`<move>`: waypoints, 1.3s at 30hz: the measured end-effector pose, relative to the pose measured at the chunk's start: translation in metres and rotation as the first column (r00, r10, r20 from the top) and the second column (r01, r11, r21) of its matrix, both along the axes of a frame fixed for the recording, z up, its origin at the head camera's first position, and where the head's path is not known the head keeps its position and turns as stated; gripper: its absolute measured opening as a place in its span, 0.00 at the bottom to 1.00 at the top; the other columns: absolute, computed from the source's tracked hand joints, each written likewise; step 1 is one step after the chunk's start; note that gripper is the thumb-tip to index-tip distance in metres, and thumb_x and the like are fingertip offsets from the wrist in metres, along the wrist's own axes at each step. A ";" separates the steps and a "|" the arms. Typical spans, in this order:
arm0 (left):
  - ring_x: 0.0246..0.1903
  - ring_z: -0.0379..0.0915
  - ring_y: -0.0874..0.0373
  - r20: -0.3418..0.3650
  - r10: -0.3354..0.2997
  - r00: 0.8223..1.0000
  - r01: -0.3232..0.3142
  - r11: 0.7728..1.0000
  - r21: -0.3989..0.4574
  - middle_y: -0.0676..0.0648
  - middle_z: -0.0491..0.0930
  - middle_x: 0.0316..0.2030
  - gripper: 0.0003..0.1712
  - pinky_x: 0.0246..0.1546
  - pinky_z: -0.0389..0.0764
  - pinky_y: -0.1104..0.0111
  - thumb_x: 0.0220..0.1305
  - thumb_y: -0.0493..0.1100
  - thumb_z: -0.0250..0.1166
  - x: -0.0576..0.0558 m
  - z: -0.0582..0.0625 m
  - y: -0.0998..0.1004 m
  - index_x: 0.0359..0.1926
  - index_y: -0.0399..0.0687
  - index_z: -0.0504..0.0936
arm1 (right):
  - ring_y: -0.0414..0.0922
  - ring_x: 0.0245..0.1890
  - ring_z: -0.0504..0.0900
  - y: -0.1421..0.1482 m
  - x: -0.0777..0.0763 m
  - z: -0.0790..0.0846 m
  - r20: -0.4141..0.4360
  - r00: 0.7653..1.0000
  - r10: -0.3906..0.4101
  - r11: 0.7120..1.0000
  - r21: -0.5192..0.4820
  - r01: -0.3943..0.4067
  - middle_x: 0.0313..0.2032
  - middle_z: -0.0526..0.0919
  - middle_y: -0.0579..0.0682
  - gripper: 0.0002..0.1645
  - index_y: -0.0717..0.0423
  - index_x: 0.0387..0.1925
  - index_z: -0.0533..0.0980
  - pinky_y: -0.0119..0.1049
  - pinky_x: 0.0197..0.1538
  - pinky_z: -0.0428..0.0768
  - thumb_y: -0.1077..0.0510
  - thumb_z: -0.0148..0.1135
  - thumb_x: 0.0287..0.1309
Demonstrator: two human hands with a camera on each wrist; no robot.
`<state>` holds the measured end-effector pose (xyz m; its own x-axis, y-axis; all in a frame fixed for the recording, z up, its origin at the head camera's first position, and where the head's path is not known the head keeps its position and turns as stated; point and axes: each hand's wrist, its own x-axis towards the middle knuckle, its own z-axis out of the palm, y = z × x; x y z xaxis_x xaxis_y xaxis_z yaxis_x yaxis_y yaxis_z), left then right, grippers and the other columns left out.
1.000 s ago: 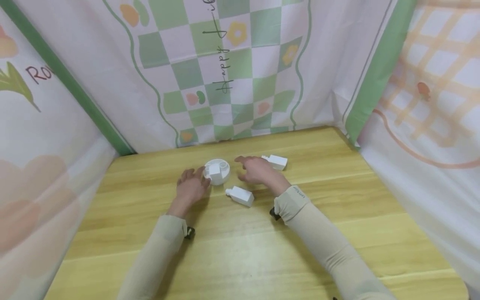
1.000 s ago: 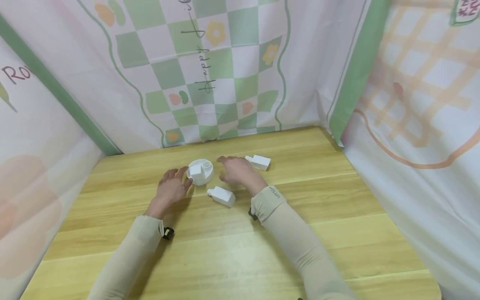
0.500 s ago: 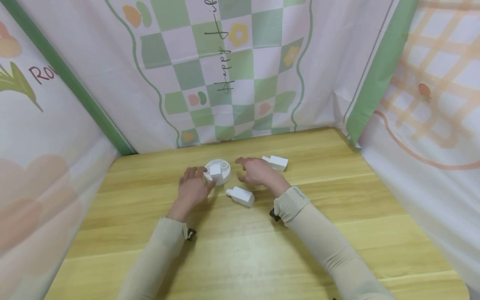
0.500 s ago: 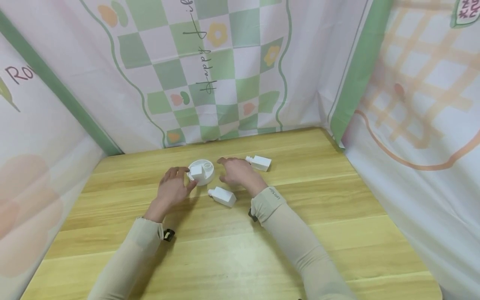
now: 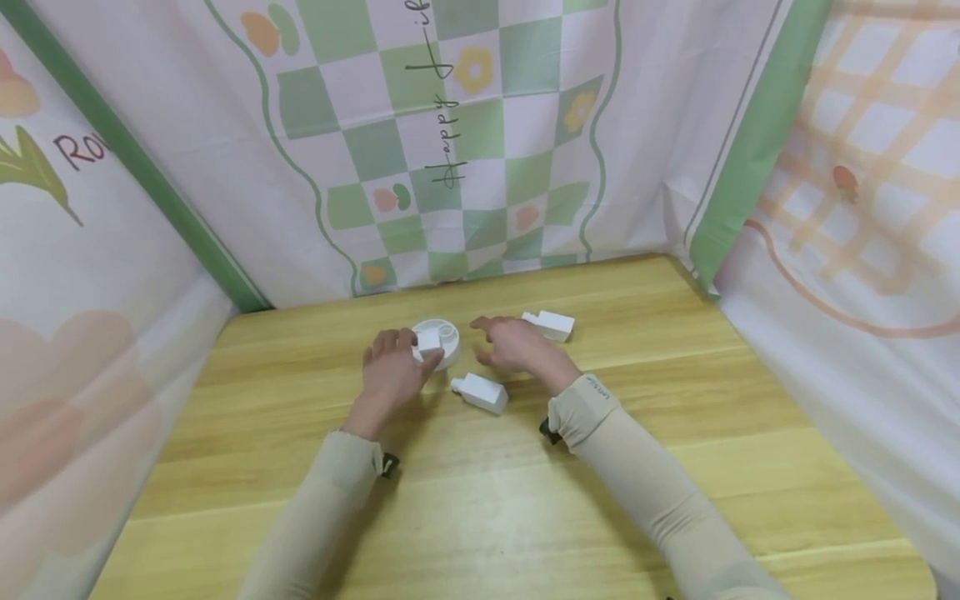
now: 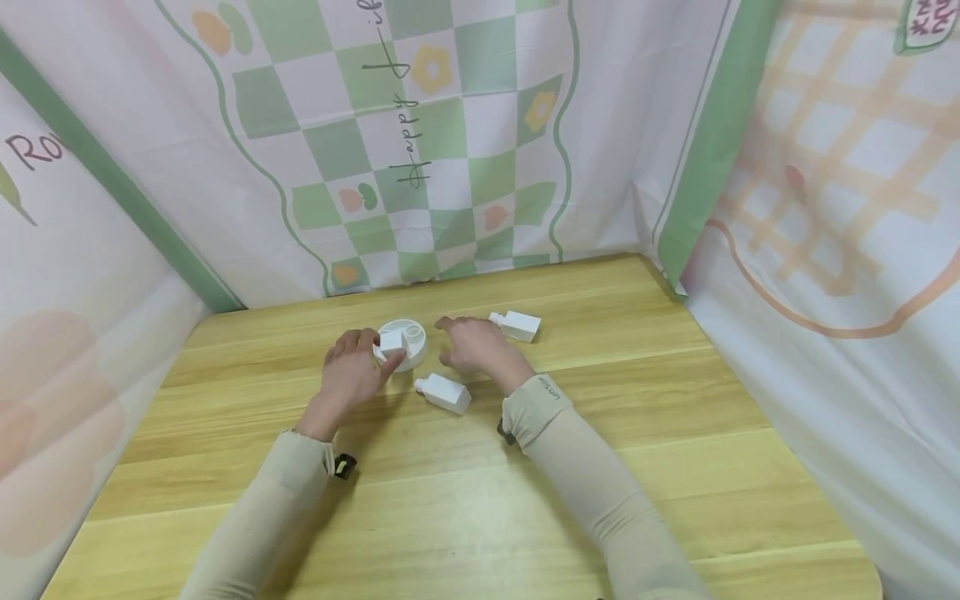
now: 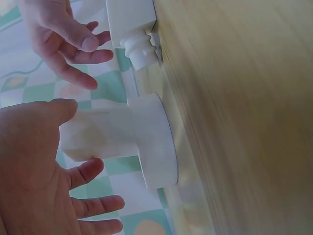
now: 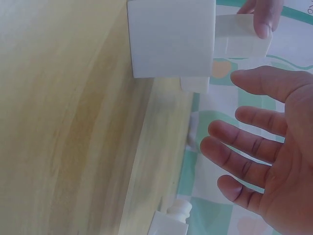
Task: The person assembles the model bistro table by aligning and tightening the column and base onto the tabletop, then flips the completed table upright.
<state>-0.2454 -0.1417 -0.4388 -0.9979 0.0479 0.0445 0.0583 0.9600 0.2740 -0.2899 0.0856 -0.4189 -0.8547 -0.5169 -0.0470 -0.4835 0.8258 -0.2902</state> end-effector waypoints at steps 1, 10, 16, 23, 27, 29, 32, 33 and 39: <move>0.68 0.58 0.40 0.001 0.003 1.000 -0.003 1.000 -0.004 0.37 0.67 0.64 0.40 0.68 0.62 0.42 0.69 0.74 0.45 0.000 0.000 0.000 0.60 0.45 0.69 | 0.51 0.53 0.84 0.000 0.000 0.000 -0.001 1.000 0.001 1.000 0.000 -0.001 0.52 0.85 0.54 0.35 0.50 0.70 0.66 0.49 0.55 0.82 0.47 0.61 0.65; 0.71 0.55 0.39 0.013 0.021 1.000 -0.020 0.999 -0.025 0.36 0.64 0.68 0.42 0.70 0.59 0.41 0.71 0.71 0.44 -0.001 0.001 0.000 0.67 0.42 0.64 | 0.51 0.52 0.84 0.002 -0.002 -0.002 -0.015 1.000 -0.020 1.000 0.017 0.021 0.52 0.86 0.54 0.34 0.49 0.70 0.67 0.49 0.54 0.82 0.47 0.61 0.65; 0.71 0.55 0.39 0.010 0.038 0.999 -0.038 0.999 -0.015 0.36 0.65 0.68 0.42 0.71 0.59 0.41 0.71 0.71 0.43 0.001 0.002 -0.004 0.68 0.44 0.64 | 0.51 0.51 0.85 0.006 -0.005 -0.005 -0.030 0.999 -0.026 0.999 0.024 0.027 0.52 0.86 0.52 0.35 0.48 0.70 0.66 0.49 0.52 0.82 0.46 0.60 0.65; 0.69 0.58 0.39 -0.010 0.033 0.999 -0.034 0.999 -0.014 0.34 0.66 0.66 0.41 0.67 0.65 0.43 0.72 0.71 0.42 0.002 0.002 -0.005 0.67 0.42 0.65 | 0.52 0.52 0.84 0.011 -0.006 -0.004 -0.011 0.999 -0.033 0.999 0.014 0.033 0.52 0.86 0.53 0.35 0.48 0.70 0.66 0.50 0.53 0.82 0.46 0.60 0.64; 0.68 0.60 0.38 -0.022 0.031 0.999 -0.032 0.999 -0.015 0.34 0.65 0.66 0.41 0.62 0.72 0.43 0.72 0.70 0.42 0.002 0.002 -0.006 0.67 0.41 0.65 | 0.52 0.53 0.84 0.013 -0.005 -0.002 0.002 0.999 -0.047 0.999 0.015 0.047 0.53 0.86 0.53 0.36 0.48 0.71 0.66 0.50 0.53 0.82 0.46 0.60 0.64; 0.67 0.61 0.39 -0.023 0.039 0.999 -0.040 0.999 -0.012 0.34 0.65 0.66 0.41 0.58 0.76 0.44 0.72 0.70 0.43 0.001 0.002 -0.007 0.67 0.41 0.65 | 0.53 0.53 0.84 0.015 -0.005 -0.002 0.008 0.998 -0.055 0.998 0.009 0.055 0.53 0.85 0.53 0.36 0.48 0.71 0.65 0.50 0.53 0.82 0.46 0.60 0.63; 0.68 0.60 0.40 -0.018 0.054 0.998 -0.054 0.999 0.001 0.35 0.64 0.67 0.41 0.52 0.81 0.45 0.72 0.71 0.43 0.001 0.002 -0.008 0.67 0.43 0.65 | 0.52 0.53 0.84 0.017 -0.005 -0.001 0.013 0.998 -0.058 0.998 -0.003 0.058 0.53 0.85 0.54 0.36 0.49 0.71 0.65 0.50 0.53 0.82 0.47 0.60 0.64; 0.68 0.60 0.40 -0.015 0.060 0.998 -0.060 0.998 0.008 0.36 0.64 0.67 0.41 0.50 0.82 0.45 0.72 0.71 0.43 0.001 0.002 -0.008 0.67 0.43 0.65 | 0.52 0.53 0.84 0.017 -0.005 -0.001 0.014 0.998 -0.057 0.998 -0.006 0.057 0.53 0.85 0.54 0.36 0.49 0.71 0.65 0.50 0.53 0.82 0.47 0.59 0.64; 0.69 0.58 0.40 0.002 0.059 0.998 -0.059 0.998 0.022 0.35 0.62 0.68 0.41 0.49 0.82 0.43 0.72 0.71 0.42 0.002 0.002 -0.009 0.68 0.44 0.64 | 0.52 0.52 0.84 0.022 -0.005 -0.001 0.019 0.998 -0.053 0.999 -0.012 0.053 0.53 0.85 0.54 0.36 0.49 0.71 0.65 0.49 0.52 0.83 0.46 0.59 0.65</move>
<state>-0.2433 -0.1506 -0.4369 -0.9990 -0.0121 0.0440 0.0015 0.9555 0.2951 -0.2948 0.1072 -0.4201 -0.8799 -0.4716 -0.0570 -0.4336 0.8464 -0.3092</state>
